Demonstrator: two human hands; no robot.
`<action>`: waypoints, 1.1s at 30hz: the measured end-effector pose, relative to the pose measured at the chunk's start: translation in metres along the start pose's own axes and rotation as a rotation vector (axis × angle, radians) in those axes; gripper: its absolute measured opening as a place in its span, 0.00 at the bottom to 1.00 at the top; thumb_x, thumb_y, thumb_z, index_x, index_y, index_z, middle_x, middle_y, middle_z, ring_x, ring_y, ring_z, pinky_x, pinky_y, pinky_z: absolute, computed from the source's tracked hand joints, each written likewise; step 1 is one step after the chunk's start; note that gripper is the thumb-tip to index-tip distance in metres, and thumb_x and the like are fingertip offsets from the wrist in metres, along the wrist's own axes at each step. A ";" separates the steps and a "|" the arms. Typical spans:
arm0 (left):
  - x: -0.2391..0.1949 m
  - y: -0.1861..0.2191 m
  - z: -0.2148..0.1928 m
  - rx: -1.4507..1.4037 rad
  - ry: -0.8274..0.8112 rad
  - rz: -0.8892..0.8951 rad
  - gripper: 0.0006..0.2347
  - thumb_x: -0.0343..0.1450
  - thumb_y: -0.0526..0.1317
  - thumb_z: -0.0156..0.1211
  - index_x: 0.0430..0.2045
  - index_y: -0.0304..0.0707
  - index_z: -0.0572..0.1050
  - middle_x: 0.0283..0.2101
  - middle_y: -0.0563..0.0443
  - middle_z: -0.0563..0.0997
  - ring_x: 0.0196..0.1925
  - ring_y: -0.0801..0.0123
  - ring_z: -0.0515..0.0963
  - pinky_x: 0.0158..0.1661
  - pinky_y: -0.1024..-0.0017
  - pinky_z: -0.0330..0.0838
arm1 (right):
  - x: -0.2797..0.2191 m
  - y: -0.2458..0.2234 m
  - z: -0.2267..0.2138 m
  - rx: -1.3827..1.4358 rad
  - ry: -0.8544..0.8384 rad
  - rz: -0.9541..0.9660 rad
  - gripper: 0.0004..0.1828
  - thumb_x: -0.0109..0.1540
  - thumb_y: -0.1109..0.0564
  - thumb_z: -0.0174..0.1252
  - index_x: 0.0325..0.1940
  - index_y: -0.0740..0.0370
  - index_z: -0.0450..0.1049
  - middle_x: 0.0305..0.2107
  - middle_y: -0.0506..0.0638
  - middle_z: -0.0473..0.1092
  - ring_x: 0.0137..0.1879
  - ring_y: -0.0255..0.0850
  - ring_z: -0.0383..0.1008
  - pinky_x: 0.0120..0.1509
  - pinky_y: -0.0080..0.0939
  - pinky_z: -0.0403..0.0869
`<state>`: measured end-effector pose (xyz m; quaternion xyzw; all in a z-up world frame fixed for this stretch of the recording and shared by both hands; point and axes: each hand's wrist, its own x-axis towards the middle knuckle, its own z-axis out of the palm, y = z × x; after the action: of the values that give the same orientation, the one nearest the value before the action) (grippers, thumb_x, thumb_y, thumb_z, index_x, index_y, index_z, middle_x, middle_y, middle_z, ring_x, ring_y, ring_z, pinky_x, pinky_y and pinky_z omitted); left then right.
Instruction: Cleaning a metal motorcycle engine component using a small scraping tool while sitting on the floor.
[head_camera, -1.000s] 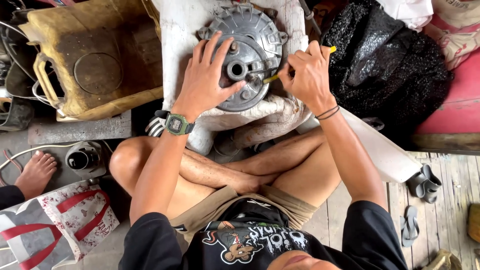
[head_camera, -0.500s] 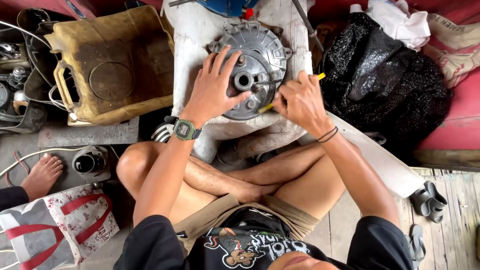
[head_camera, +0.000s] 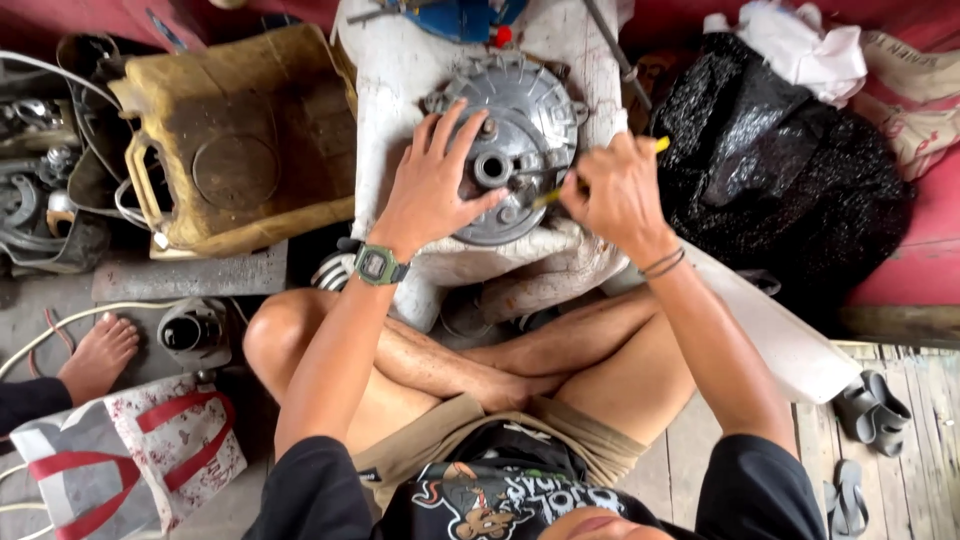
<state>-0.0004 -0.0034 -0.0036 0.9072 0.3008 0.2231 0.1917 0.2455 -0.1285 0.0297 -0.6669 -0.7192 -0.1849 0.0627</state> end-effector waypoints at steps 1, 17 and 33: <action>0.006 -0.002 -0.004 0.003 0.010 0.007 0.38 0.71 0.65 0.59 0.72 0.51 0.53 0.75 0.43 0.52 0.73 0.33 0.55 0.62 0.37 0.63 | 0.006 -0.001 -0.005 -0.008 0.010 -0.001 0.18 0.66 0.52 0.51 0.20 0.50 0.69 0.14 0.43 0.63 0.33 0.38 0.50 0.51 0.41 0.58; -0.001 0.005 -0.007 0.023 0.030 0.021 0.37 0.69 0.61 0.65 0.71 0.48 0.56 0.74 0.45 0.54 0.72 0.40 0.58 0.60 0.42 0.66 | 0.005 0.001 0.007 0.002 0.092 -0.025 0.18 0.66 0.54 0.57 0.20 0.50 0.75 0.12 0.40 0.67 0.31 0.34 0.52 0.48 0.37 0.57; 0.000 0.002 -0.003 0.044 0.010 0.000 0.38 0.71 0.62 0.63 0.72 0.49 0.55 0.75 0.45 0.52 0.72 0.36 0.57 0.61 0.39 0.66 | 0.005 0.007 0.010 0.058 0.122 0.088 0.14 0.65 0.58 0.60 0.24 0.56 0.79 0.14 0.42 0.66 0.32 0.36 0.53 0.48 0.39 0.56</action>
<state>-0.0008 -0.0040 -0.0003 0.9102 0.3065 0.2208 0.1700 0.2529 -0.1205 0.0236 -0.6833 -0.6891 -0.2011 0.1338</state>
